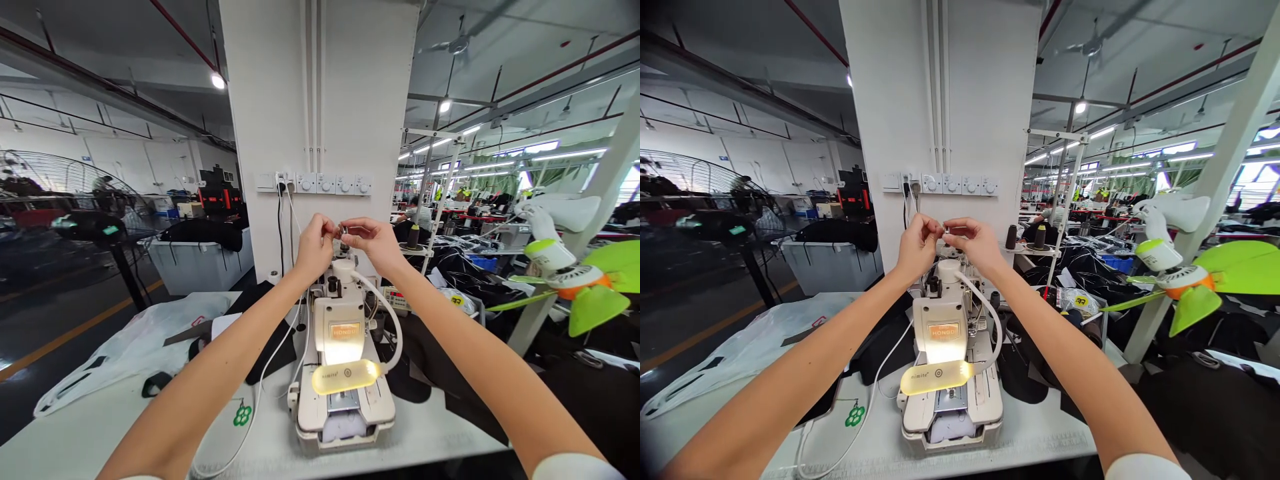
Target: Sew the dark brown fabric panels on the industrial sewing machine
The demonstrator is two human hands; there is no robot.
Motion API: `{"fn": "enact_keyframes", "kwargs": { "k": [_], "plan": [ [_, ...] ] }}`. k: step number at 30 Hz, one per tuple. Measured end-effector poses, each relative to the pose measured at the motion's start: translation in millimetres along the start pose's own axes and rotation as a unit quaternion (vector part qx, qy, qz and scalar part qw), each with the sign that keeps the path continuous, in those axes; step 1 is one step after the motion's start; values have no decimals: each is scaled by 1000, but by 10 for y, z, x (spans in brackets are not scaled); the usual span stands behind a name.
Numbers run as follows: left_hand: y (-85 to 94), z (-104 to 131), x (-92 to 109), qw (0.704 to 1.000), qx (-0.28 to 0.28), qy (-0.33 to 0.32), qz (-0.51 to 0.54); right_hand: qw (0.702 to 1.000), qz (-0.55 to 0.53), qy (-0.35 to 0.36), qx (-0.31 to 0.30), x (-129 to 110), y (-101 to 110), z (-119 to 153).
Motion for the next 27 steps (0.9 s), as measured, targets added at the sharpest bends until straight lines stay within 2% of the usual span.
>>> {"fn": "enact_keyframes", "kwargs": {
  "k": [4, 8, 10, 14, 18, 24, 27],
  "plan": [
    [-15, -83, 14, 1000, 2, 1, 6, 999, -25, -3, 40, 22, 4, -50],
    [3, -205, -9, 995, -7, 41, 92, 997, -45, 2, 63, 2, 7, -83],
    [10, -246, 0, 993, -27, 53, 102, 997, -47, 9, 63, -15, 2, -82],
    [17, -262, 95, 996, -74, 9, -39, 996, -31, 24, 76, -5, -8, -67],
    [21, -238, 103, 979, -87, 6, -185, 992, 6, 54, 117, 7, -11, -76],
    [-5, -168, 119, 962, -124, 25, -244, 974, 117, 94, 169, -57, 47, -190],
    [10, -155, 195, 957, -134, 10, -256, 970, 164, 80, 160, -43, 95, -274]
  ]
}}
Point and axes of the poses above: each hand's wrist, its own z-axis away from the middle knuckle, its own y-axis out of the back of the hand, x = y × z, the point moved 7 cm from there along -z, towards the middle knuckle, and after that the axes turned 2 degrees about z, right-handed, at the moved point
